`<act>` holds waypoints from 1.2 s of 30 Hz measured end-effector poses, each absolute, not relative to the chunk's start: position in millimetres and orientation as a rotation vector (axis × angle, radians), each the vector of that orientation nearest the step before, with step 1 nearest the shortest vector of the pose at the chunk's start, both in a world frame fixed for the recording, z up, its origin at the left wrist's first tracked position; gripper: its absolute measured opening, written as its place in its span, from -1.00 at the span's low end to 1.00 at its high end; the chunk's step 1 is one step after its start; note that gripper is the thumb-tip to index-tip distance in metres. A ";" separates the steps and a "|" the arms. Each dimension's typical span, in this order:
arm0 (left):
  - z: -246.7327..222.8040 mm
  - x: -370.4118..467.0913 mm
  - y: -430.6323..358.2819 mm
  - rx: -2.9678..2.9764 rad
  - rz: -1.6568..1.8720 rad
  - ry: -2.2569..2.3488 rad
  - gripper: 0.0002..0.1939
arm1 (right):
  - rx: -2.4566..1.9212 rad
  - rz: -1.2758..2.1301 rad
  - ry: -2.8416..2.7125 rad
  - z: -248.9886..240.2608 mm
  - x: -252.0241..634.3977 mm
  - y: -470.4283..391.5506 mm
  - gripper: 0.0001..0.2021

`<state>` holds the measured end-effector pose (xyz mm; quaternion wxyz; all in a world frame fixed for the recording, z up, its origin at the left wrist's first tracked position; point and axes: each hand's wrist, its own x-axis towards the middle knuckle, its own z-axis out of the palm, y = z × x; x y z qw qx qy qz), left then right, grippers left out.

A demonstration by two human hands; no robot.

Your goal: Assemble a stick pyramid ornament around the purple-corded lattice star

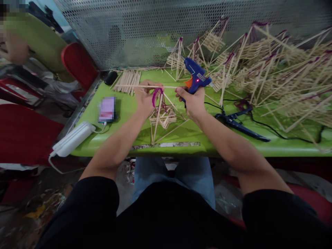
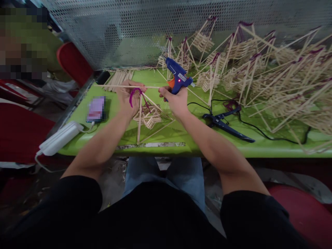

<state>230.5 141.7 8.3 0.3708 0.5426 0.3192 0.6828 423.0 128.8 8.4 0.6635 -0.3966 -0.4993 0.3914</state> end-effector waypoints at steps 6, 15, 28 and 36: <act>11.8 232.5 138.4 1.443 1.775 0.867 -0.79 | -0.904 0.911 -1.130 10.7 423.0 127.2 -0.71; 15.6 230.8 134.8 1.444 1.775 0.900 -0.73 | -0.943 0.936 -1.117 10.9 420.6 128.7 -0.68; 17.4 223.7 142.7 1.333 1.838 0.859 -0.72 | -0.886 0.946 -1.073 14.3 423.3 123.3 -0.74; 21.3 225.5 130.4 1.457 1.826 0.928 -0.83 | -0.825 0.956 -1.126 15.9 426.4 118.4 -0.90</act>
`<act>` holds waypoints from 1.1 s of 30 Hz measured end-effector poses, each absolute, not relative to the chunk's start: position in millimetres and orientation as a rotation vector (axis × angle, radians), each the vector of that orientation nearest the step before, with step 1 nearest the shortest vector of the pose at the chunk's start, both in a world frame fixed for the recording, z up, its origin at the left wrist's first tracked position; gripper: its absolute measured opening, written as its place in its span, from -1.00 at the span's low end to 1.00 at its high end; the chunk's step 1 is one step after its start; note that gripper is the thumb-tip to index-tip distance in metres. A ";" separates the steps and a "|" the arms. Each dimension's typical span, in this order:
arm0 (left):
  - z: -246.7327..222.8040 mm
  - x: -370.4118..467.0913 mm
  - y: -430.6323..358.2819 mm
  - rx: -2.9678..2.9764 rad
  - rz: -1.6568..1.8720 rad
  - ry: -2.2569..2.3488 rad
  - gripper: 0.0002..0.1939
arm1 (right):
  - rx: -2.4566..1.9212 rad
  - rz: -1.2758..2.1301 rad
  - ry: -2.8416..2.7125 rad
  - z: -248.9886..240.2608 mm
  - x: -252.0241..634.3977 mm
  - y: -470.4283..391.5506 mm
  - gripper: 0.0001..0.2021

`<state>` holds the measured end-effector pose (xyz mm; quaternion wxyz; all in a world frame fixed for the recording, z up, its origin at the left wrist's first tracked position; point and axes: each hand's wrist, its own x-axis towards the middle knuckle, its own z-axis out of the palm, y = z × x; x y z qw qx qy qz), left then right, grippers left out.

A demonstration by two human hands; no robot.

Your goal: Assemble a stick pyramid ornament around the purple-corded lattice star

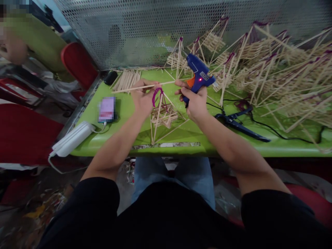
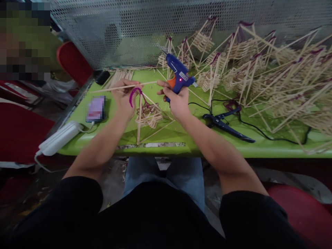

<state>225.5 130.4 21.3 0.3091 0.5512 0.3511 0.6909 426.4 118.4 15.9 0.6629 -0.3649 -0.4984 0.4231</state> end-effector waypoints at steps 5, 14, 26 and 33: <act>20.0 221.8 134.0 1.640 1.925 1.016 -0.65 | -0.777 0.975 -1.147 10.5 425.3 122.4 -0.87; 10.0 219.2 148.5 1.624 2.068 1.020 -0.61 | -0.690 1.011 -1.223 8.8 420.6 117.6 -0.80; 6.4 220.9 154.7 1.532 1.941 0.882 -0.50 | -0.780 0.954 -1.155 14.2 422.4 116.2 -0.89; 4.4 220.3 159.6 1.485 1.964 0.862 -0.42 | -0.774 0.944 -1.182 15.6 421.1 111.9 -0.93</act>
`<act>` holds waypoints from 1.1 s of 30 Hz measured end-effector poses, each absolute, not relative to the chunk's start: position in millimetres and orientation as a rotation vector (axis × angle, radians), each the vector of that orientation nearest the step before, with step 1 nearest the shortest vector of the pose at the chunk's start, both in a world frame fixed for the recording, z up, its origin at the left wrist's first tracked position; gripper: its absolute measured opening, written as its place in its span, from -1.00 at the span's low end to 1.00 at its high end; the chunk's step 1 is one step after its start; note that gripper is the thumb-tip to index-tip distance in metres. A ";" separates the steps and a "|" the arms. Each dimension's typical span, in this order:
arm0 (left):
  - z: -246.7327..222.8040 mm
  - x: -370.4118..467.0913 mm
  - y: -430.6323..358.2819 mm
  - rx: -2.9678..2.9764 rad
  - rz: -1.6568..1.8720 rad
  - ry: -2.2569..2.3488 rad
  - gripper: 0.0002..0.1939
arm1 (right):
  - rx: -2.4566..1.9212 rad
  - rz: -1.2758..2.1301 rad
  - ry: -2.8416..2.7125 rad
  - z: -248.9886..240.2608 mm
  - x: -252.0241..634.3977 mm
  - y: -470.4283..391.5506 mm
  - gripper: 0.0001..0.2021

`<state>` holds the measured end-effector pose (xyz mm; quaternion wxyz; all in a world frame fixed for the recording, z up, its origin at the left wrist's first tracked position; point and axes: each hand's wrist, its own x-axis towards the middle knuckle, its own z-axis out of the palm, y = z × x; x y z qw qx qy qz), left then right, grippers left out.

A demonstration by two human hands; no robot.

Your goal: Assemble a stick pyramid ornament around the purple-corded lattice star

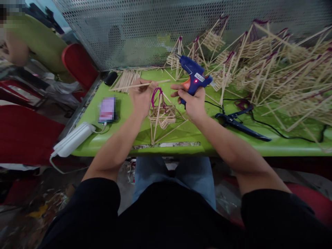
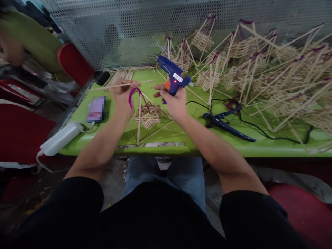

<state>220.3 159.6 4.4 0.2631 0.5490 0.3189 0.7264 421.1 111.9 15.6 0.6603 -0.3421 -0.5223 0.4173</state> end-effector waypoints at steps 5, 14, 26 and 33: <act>4.5 221.4 161.5 1.422 1.915 0.782 -0.36 | -0.845 0.922 -1.153 13.1 423.2 117.6 -0.84; 3.9 226.6 151.0 1.530 1.787 0.722 -0.47 | -0.810 0.926 -1.132 9.6 423.4 122.1 -0.73; 23.1 206.8 151.6 1.578 1.962 0.807 -0.55 | -0.910 0.784 -1.044 6.2 443.6 143.1 -0.75; 13.6 175.7 194.2 1.589 2.092 0.779 -0.41 | -0.906 0.729 -1.042 1.7 452.0 153.5 -0.72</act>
